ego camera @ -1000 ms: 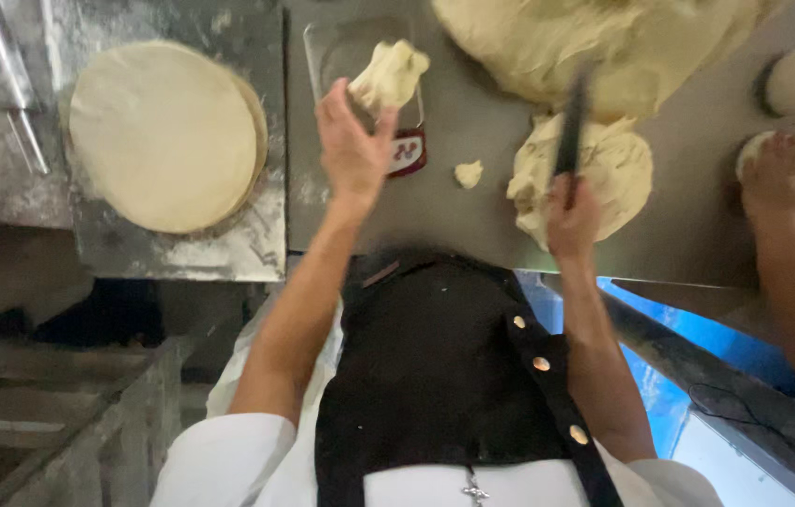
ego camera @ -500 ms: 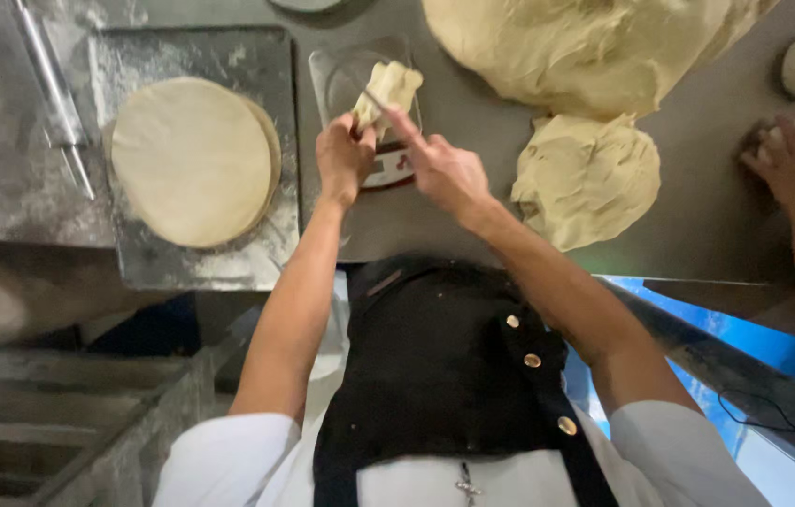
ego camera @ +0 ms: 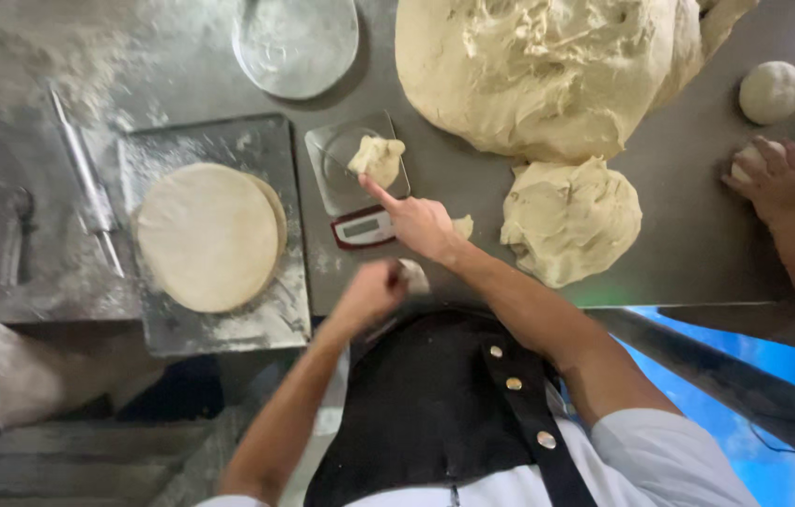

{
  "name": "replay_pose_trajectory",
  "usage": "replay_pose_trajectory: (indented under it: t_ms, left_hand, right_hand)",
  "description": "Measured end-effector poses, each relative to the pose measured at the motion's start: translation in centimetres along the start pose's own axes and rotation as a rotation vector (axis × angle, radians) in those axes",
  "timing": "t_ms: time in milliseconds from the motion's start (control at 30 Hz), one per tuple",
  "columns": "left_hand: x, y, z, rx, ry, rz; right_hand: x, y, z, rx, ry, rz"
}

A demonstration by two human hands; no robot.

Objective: The person uses a knife to cut portions of dough from a large mass on a flour-covered table and weighs each portion on a digital scale.

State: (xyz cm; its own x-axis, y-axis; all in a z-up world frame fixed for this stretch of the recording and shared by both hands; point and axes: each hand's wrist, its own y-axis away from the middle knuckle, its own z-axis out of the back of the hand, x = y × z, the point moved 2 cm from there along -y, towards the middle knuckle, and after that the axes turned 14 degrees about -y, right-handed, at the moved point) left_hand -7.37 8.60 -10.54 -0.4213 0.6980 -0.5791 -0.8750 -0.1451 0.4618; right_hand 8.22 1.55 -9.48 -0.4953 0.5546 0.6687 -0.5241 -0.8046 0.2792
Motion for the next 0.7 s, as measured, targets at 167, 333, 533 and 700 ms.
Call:
replay_pose_trajectory:
  t_ms: [167,333,533,700]
  left_hand:
    - [-3.6,0.2,-2.3,0.007,0.013,-0.079]
    - [-6.4,-3.8,-3.6,0.170,-0.049,-0.147]
    - [-7.1,-7.2,-6.0,-0.223,-0.327,-0.313]
    - [-5.1,-11.0,-9.2,-0.074,-0.472,-0.262]
  right_hand:
    - [1.1,0.7,3.4,0.117,-0.100,-0.007]
    - [0.0,4.7,8.1,0.044,-0.409,-0.119]
    - [-10.5,12.1,8.6,-0.466,-0.535,-0.125]
    - [-17.2,14.9,4.2,-0.631,-0.418,-0.299]
